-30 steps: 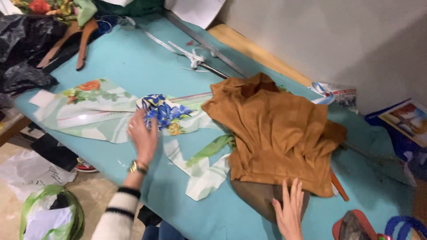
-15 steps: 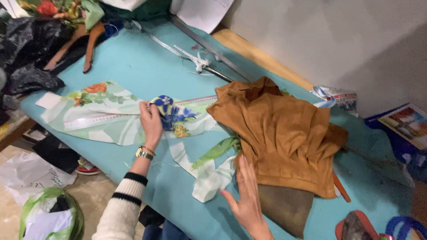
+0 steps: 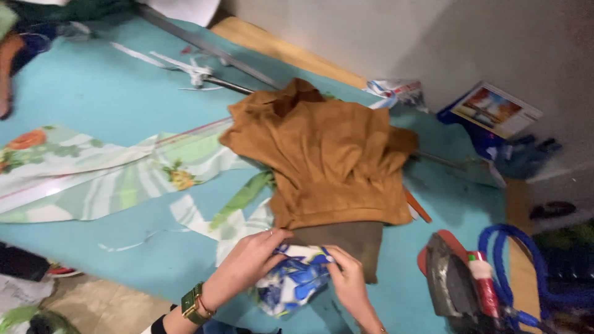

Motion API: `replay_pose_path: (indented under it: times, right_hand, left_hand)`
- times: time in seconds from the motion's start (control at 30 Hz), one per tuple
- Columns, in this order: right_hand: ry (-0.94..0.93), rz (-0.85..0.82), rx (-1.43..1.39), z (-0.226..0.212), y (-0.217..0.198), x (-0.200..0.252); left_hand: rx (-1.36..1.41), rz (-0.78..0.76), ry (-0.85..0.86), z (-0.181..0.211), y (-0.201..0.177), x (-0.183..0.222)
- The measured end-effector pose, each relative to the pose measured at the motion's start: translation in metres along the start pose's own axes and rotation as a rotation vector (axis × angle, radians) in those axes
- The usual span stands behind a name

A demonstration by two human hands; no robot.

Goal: Pressing and aligning fabric pieces for garment construction using an iron on a sewing table.

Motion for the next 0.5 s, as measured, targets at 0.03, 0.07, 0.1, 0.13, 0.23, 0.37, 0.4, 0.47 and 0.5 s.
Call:
replay_pose_path:
  times: [0.03,0.07,0.1,0.13,0.23,0.37,0.4,0.47,0.5]
  right_hand:
    - [0.042,0.067,0.071,0.039,-0.01,0.013]
    - [0.049,0.076,0.074,0.044,-0.029,0.02]
    - [0.173,0.093,-0.023,0.05,-0.047,0.026]
    - [0.295,0.11,-0.121,0.055,-0.065,0.032]
    - [0.456,0.217,-0.33,0.078,-0.108,0.044]
    - [0.561,0.189,-0.316,0.052,-0.159,0.035]
    - [0.565,0.178,-0.174,0.045,-0.169,0.028]
    - [0.568,0.155,-0.032,0.051,-0.179,0.018]
    - [0.442,0.202,0.042,0.062,-0.182,0.012]
  left_hand:
    - [0.022,-0.049,-0.049,-0.006,0.011,-0.003]
    - [0.026,-0.058,-0.041,-0.017,0.027,-0.007]
    - [0.001,-0.043,-0.071,-0.028,0.041,-0.01]
    - [-0.025,-0.028,-0.1,-0.04,0.055,-0.013]
    - [0.112,0.065,-0.104,-0.045,0.086,-0.029]
    - [0.313,0.075,-0.254,-0.021,0.104,-0.043]
    - [0.404,0.07,-0.328,-0.017,0.107,-0.047]
    - [0.496,0.071,-0.412,-0.01,0.113,-0.051]
    - [0.458,0.136,-0.432,-0.009,0.114,-0.053]
Point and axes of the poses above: each hand's wrist, its own x-axis away from the middle knuckle, its own y-axis out of the palm, z = x × y, the point moved 1 cm from there along -x, towards the middle knuckle, and after that the axes turned 5 degrees about x, right-handed, at the moved point
